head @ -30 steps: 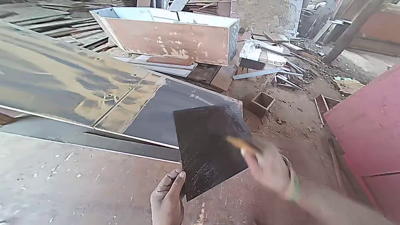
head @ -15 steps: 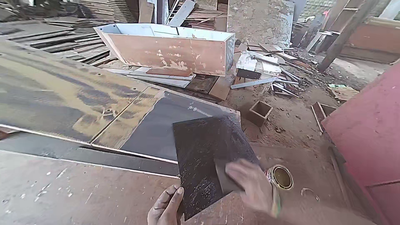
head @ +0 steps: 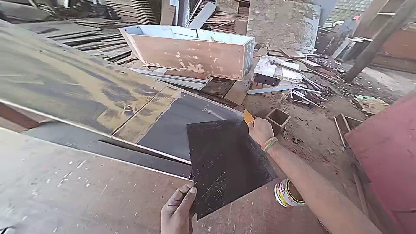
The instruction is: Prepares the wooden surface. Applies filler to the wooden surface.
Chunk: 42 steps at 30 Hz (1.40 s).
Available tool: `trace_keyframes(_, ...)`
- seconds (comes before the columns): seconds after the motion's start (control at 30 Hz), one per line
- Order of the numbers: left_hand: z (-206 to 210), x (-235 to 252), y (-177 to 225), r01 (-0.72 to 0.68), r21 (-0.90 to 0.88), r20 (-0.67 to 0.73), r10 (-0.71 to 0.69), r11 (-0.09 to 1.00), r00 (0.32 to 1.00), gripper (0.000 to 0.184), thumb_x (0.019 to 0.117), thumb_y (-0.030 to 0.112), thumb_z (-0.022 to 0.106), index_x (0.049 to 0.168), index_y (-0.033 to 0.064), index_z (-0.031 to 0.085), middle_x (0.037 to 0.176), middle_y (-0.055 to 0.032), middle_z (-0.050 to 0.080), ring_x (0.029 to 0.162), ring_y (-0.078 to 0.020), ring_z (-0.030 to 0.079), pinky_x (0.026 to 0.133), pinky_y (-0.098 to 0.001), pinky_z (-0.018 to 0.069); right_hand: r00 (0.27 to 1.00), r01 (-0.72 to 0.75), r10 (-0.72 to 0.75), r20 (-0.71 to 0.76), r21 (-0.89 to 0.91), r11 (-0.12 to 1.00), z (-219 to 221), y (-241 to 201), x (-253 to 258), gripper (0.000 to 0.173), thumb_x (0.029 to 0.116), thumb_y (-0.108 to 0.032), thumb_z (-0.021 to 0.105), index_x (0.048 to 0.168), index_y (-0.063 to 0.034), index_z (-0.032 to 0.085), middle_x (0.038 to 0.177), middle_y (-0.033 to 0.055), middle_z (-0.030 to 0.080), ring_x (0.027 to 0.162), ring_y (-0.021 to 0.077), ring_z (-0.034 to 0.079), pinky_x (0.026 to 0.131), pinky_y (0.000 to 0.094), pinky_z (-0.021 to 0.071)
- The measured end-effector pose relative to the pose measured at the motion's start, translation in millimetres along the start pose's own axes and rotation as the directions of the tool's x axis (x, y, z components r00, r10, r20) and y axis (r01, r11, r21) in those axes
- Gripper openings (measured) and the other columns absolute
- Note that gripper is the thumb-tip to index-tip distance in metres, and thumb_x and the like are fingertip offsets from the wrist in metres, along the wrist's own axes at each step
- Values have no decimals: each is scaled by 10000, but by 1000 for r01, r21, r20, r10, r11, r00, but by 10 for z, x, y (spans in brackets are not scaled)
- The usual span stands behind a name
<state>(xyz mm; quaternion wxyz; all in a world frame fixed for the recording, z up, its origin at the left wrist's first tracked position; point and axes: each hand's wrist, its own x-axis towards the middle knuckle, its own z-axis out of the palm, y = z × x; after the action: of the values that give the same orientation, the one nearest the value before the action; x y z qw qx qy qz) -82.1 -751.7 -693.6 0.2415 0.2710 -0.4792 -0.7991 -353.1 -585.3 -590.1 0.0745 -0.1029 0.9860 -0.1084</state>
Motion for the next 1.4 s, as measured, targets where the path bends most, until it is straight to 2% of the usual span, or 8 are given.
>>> trace_keyframes(0.3,-58,35,-79,-37,67,16,36,997,999,139,930,-46,582,924,19,705,785,-41,729,677,-114,692,641,-298,608,984,179,-179,6,19,984,187,-1209,-297,327,1024,-173,456,1165,4,693,1202,224,688,1177,378,649,950,548,526)
trace_keyframes(0.5,-4,-7,-35,2,12,32,-2,1000,999,156,938,-56,569,905,40,686,761,-34,722,636,-124,691,619,-318,619,837,534,-546,29,171,828,180,-1632,-482,293,1030,-178,469,1032,17,689,1046,190,705,1067,325,683,880,495,532)
trace_keyframes(0.6,-18,25,-18,35,-26,21,-35,999,999,163,948,-57,555,922,24,694,774,-45,730,657,-133,703,638,-327,625,726,682,-562,-397,310,662,252,-1189,-498,290,1005,-183,540,1059,-10,766,1034,157,760,1010,299,729,897,489,574)
trace_keyframes(0.67,-16,41,-37,50,-44,20,-50,998,999,162,947,-59,556,928,19,697,775,-50,730,659,-132,700,630,-321,619,753,570,-375,-541,251,783,247,-806,-452,290,994,-202,557,1052,-18,773,985,144,765,929,294,744,828,482,599)
trace_keyframes(0.8,15,37,-40,46,-61,21,-45,997,999,141,939,-66,568,938,1,692,796,-75,735,667,-152,713,624,-336,631,985,-28,46,-168,109,994,-30,-407,-237,375,1063,-263,456,1045,24,696,1071,207,713,1071,345,692,912,519,528)
trace_keyframes(0.93,3,43,-57,2,-32,23,-1,999,1000,127,924,-63,584,943,-14,700,806,-90,730,670,-154,702,628,-329,622,990,100,-100,-99,0,995,250,-656,-157,361,1052,-223,447,1183,1,698,1201,208,699,1180,362,653,991,537,510)
trace_keyframes(1.17,37,40,-4,-7,-59,-4,7,998,1000,148,934,-61,565,959,-13,703,791,-95,740,650,-166,717,612,-344,634,439,878,-774,-455,37,476,758,-1027,-1173,221,855,-100,627,1029,-69,760,974,61,755,891,220,731,733,365,615)
trace_keyframes(1.4,39,78,-20,-21,-42,-11,20,999,1000,123,920,-44,586,952,-27,704,820,-106,721,660,-157,691,595,-310,609,956,231,-197,-217,143,962,210,-247,-228,382,1060,-264,473,1254,-33,707,1170,212,722,1130,382,678,980,561,508)
